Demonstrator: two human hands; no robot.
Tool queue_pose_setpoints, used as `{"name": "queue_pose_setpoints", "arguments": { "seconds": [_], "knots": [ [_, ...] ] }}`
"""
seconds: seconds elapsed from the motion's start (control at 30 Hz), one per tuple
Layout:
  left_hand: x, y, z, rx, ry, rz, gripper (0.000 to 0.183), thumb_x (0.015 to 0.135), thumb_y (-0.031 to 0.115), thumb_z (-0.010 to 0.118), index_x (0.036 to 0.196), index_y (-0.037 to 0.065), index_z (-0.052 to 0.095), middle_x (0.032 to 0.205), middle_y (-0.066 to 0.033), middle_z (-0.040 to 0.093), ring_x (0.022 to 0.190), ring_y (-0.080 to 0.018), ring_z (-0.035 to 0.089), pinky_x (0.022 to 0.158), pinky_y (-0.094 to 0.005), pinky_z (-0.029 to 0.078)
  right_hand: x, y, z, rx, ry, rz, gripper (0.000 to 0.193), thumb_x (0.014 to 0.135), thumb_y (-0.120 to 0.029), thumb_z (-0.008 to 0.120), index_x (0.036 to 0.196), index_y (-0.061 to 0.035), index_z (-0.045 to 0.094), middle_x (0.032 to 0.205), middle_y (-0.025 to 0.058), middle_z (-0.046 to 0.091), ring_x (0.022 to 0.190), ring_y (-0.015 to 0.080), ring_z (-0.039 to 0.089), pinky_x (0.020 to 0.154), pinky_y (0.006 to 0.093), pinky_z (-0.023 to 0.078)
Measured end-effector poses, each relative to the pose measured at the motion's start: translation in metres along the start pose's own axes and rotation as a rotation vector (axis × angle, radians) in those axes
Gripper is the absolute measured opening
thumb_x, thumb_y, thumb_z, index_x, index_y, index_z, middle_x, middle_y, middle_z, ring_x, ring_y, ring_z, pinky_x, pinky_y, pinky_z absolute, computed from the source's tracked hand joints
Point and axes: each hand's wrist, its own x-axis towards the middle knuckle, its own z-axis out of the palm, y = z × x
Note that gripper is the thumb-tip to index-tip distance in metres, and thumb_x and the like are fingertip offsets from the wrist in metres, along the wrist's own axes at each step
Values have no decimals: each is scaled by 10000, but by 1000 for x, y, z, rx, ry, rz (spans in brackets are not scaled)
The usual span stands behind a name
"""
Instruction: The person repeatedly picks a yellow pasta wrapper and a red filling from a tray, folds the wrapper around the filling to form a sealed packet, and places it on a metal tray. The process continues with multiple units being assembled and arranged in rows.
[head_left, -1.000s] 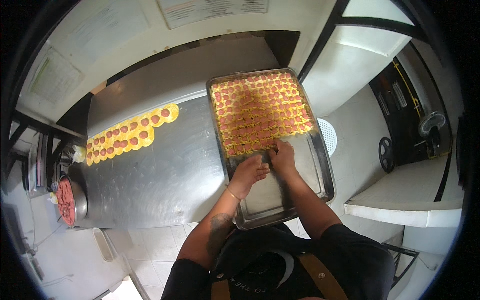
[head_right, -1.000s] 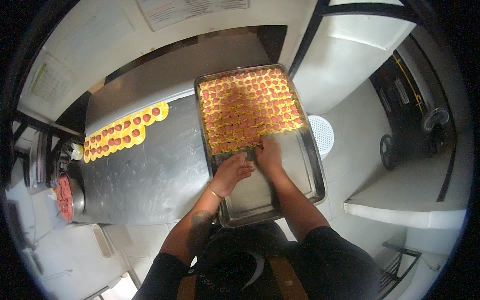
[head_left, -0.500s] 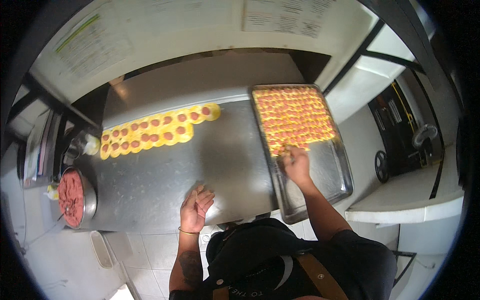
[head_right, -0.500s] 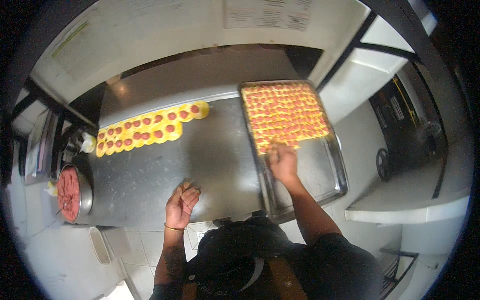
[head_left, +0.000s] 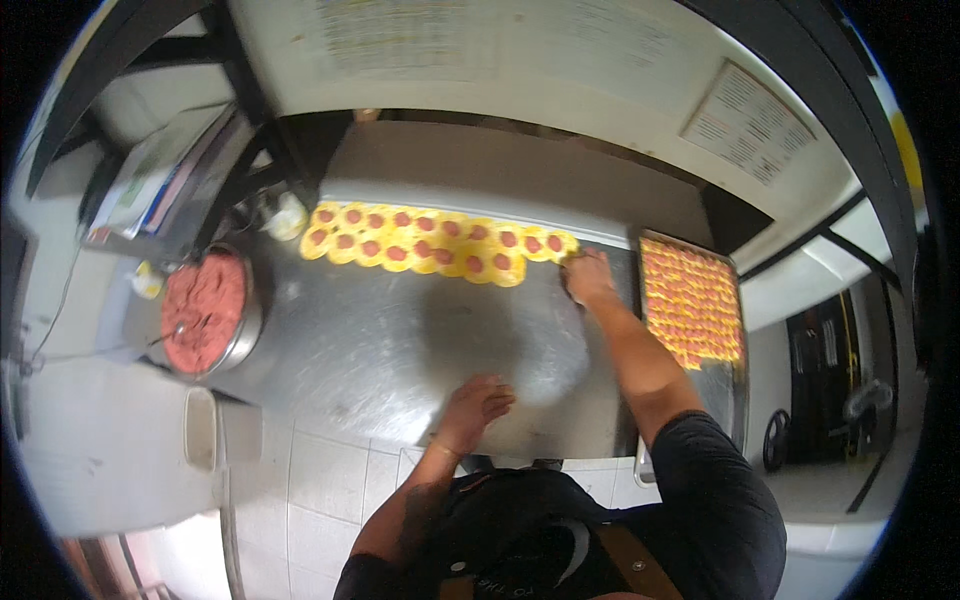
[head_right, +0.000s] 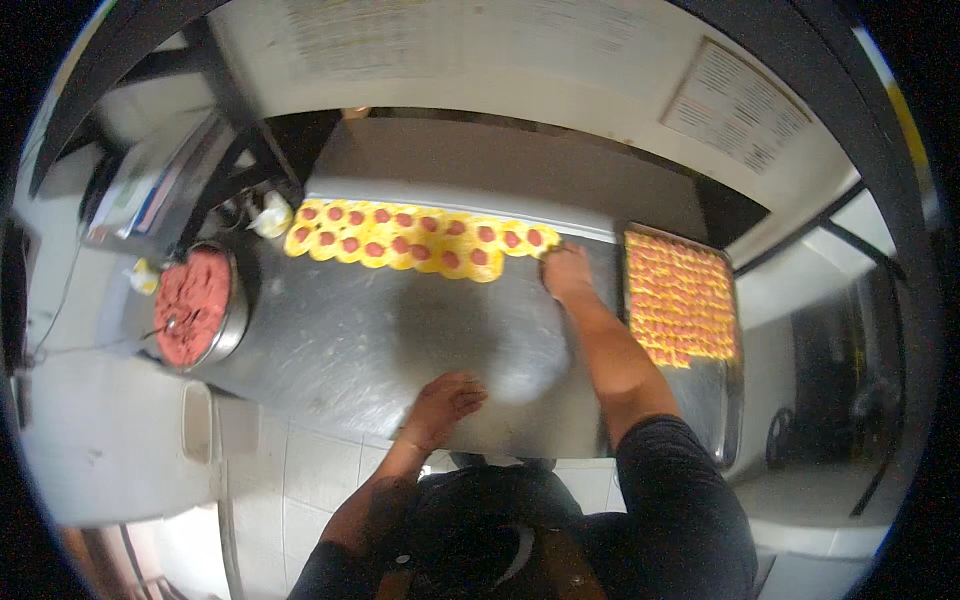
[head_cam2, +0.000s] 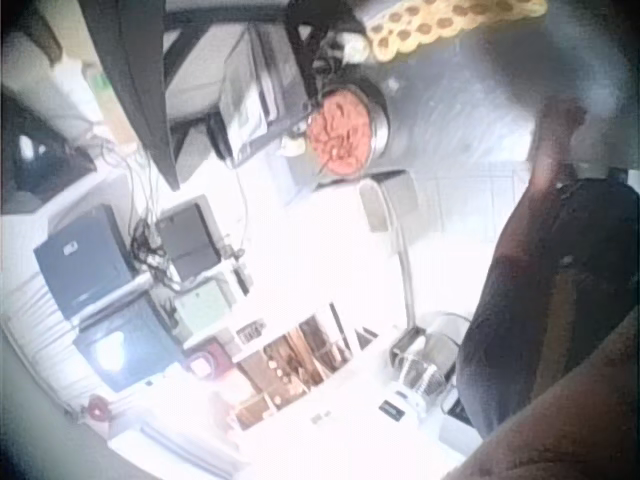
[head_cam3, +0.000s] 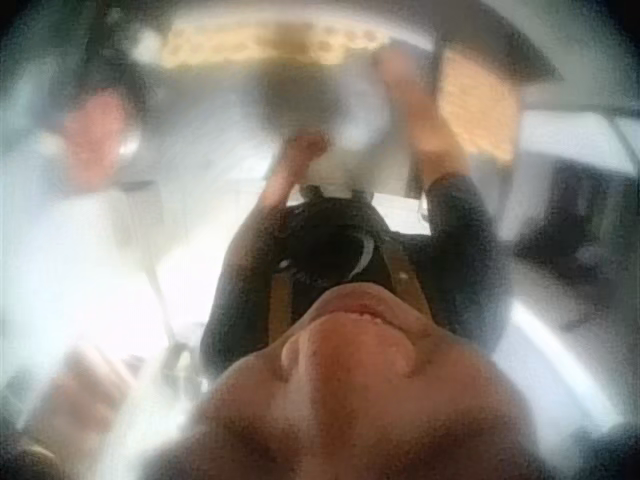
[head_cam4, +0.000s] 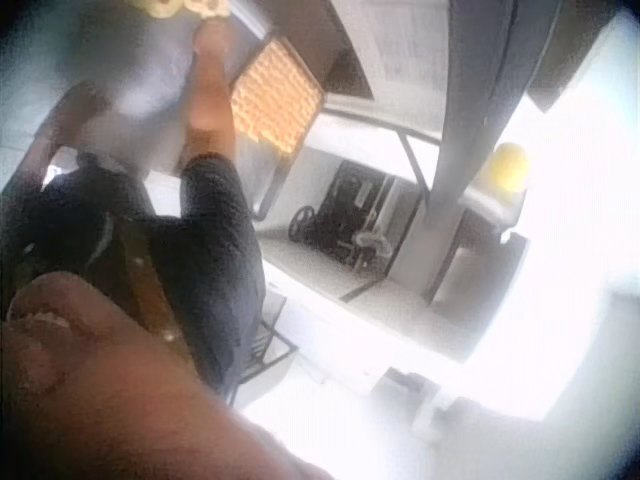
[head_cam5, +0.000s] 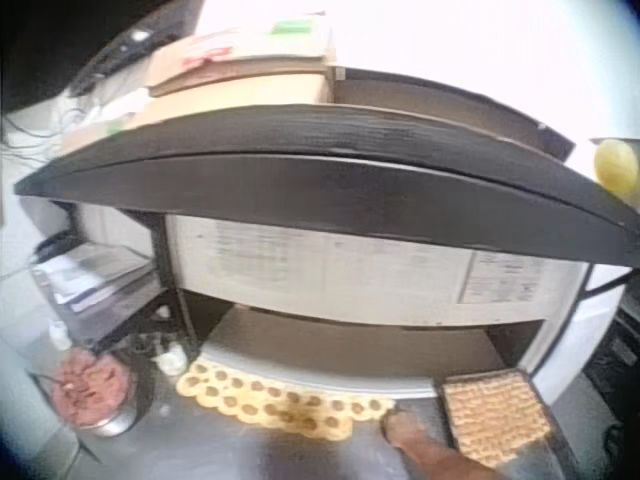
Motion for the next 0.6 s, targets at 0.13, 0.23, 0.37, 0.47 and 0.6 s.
{"name": "queue_pose_setpoints", "arguments": {
  "seconds": [0.13, 0.23, 0.37, 0.47, 0.6],
  "knots": [
    [27, -14, 5, -124, -31, -66, 385, 1077, 195, 546, 1418, 18, 519, 1264, -165, 667, 1145, -307, 693, 1040, -421, 551, -14, -10, 29, -65, 191, -112, 362, 919, -117, 536, 1241, -37, 681, 1216, 144, 725, 1199, 305, 633, 1004, 486, 442],
    [45, -24, 5, -156, -98, -59, 365, 1093, 188, 483, 1416, 17, 512, 1287, -160, 651, 1173, -289, 683, 1023, -406, 556, -36, -36, 52, -169, 263, -168, 301, 904, -149, 548, 1144, -44, 697, 1080, 118, 740, 1032, 276, 671, 885, 460, 461],
    [114, -78, -20, 357, -563, 369, 371, 1099, 168, 409, 1420, 1, 492, 1336, -174, 629, 1209, -286, 668, 1026, -393, 559, -63, -38, 41, -120, 328, -182, 269, 878, -168, 582, 1080, -51, 716, 1031, 107, 745, 976, 257, 681, 825, 458, 477],
    [98, -65, 2, 158, -481, 235, 385, 1098, 153, 369, 1426, -13, 483, 1348, -188, 622, 1232, -301, 654, 1058, -397, 546, -74, -26, 55, -9, 323, -139, 230, 886, -158, 580, 1044, -60, 714, 1031, 107, 747, 1000, 264, 684, 894, 461, 472],
    [112, -83, 7, 120, -446, 162, 385, 1082, 152, 419, 1422, -14, 487, 1338, -179, 624, 1287, -288, 614, 1116, -401, 492, -73, -26, 51, -19, 298, -162, 230, 905, -156, 562, 1045, -55, 715, 1033, 126, 747, 1020, 287, 683, 951, 457, 454]
  ]
}}
